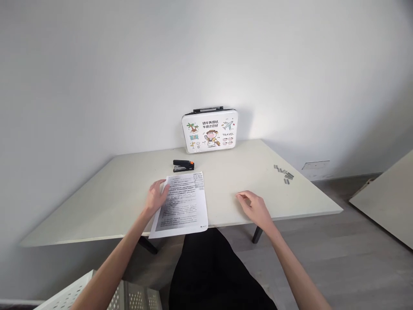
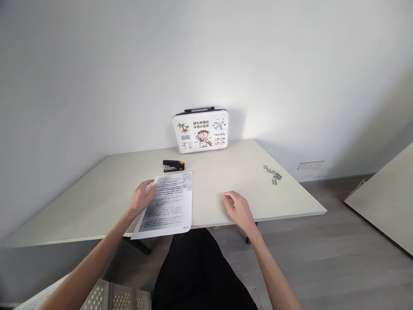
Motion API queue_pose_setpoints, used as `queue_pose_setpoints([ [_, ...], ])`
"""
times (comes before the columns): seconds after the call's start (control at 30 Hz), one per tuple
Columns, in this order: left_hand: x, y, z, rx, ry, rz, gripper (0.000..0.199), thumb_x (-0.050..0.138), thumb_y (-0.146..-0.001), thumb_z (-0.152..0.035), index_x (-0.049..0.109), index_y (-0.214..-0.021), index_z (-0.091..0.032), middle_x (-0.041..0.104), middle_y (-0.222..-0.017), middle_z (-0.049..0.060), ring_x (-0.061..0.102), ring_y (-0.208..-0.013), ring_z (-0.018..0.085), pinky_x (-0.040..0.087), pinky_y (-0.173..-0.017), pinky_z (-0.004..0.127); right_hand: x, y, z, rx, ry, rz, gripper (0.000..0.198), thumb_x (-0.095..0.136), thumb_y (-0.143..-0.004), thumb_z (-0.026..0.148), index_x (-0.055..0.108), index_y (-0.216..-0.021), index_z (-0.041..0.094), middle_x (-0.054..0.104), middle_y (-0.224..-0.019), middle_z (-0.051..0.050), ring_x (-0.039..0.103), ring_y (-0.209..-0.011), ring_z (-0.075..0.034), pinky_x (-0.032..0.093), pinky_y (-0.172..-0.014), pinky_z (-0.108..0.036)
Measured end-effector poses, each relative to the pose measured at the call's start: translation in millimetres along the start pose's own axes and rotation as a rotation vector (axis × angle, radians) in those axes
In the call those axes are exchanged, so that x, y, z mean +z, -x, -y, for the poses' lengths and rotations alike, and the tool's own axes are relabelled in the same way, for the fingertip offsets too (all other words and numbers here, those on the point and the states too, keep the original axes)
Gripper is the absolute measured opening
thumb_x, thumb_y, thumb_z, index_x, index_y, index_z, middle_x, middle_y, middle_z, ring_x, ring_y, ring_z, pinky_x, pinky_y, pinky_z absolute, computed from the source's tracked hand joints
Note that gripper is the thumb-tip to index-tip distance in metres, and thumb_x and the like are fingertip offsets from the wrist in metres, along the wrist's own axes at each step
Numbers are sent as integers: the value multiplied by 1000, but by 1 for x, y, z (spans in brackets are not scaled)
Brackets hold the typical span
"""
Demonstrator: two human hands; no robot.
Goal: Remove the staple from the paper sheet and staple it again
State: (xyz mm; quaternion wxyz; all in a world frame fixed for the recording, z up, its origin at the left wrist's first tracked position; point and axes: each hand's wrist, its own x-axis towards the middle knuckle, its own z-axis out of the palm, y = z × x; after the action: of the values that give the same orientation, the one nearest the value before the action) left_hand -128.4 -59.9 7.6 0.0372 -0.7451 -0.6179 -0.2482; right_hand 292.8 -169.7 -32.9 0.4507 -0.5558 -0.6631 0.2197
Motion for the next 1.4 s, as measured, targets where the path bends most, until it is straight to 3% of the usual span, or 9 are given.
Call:
queue_pose_setpoints([
  [0.2,5,-108,-18,148,-130,34,55,48,-101,-37,47,-150,-13,44,-162,19,35,-152,36,26,-125,52,-2,-3,4,28,2,25,38,45,-106,52,71,-105,25,77,-114,-10,72,-103,-27,56,-72,-33],
  [0.33,5,-155,-25,216,-208,180,49,55,-97,-38,57,-141,-17,62,-146,17,49,-141,37,34,-117,51,-3,-4,6,43,-26,49,40,44,-106,55,71,-105,24,76,-114,-12,71,-104,-28,56,-70,-34],
  [0.5,11,-172,-32,258,-294,314,33,57,-96,-43,70,-116,-20,75,-121,13,67,-113,35,47,-99,44,-2,-4,9,71,-51,51,42,43,-106,57,71,-106,25,75,-114,-13,70,-104,-29,54,-67,-34],
  [0.6,13,-170,-39,267,-319,307,31,56,-98,-44,70,-111,-19,75,-116,15,69,-107,35,47,-95,45,-4,-5,10,74,-50,46,42,43,-106,56,71,-105,25,76,-113,-12,70,-104,-28,54,-68,-34],
  [0.73,6,-158,-55,303,-312,218,28,52,-103,-37,68,-115,-17,73,-119,19,67,-116,38,42,-103,50,-5,-6,10,47,-49,45,41,43,-107,54,72,-108,25,76,-112,-11,71,-104,-27,56,-72,-35],
  [0.93,-15,-127,-105,406,-227,127,26,50,-106,-33,63,-124,-20,71,-125,15,67,-115,33,45,-102,46,-5,-6,11,41,-52,33,39,45,-105,54,72,-106,25,77,-111,-10,72,-102,-27,57,-73,-35],
  [1.1,-17,-89,-158,527,-131,185,29,56,-105,-41,62,-125,-21,74,-120,9,71,-100,27,51,-91,39,-3,-8,3,87,-105,-16,41,49,-103,59,71,-111,25,77,-115,-11,72,-104,-28,58,-74,-34],
  [1.27,0,-45,-203,614,-22,297,24,61,-103,-41,63,-118,-22,75,-115,7,72,-92,27,52,-86,39,-4,-15,-8,162,-225,-205,48,45,-102,64,66,-120,24,72,-131,-14,69,-119,-28,58,-95,-41],
  [1.4,16,-23,-228,684,59,338,20,62,-102,-39,62,-115,-23,74,-111,9,73,-94,29,51,-88,42,-15,-22,-13,180,-243,-155,50,41,-103,65,67,-119,25,73,-129,-13,69,-120,-28,55,-103,-44],
])
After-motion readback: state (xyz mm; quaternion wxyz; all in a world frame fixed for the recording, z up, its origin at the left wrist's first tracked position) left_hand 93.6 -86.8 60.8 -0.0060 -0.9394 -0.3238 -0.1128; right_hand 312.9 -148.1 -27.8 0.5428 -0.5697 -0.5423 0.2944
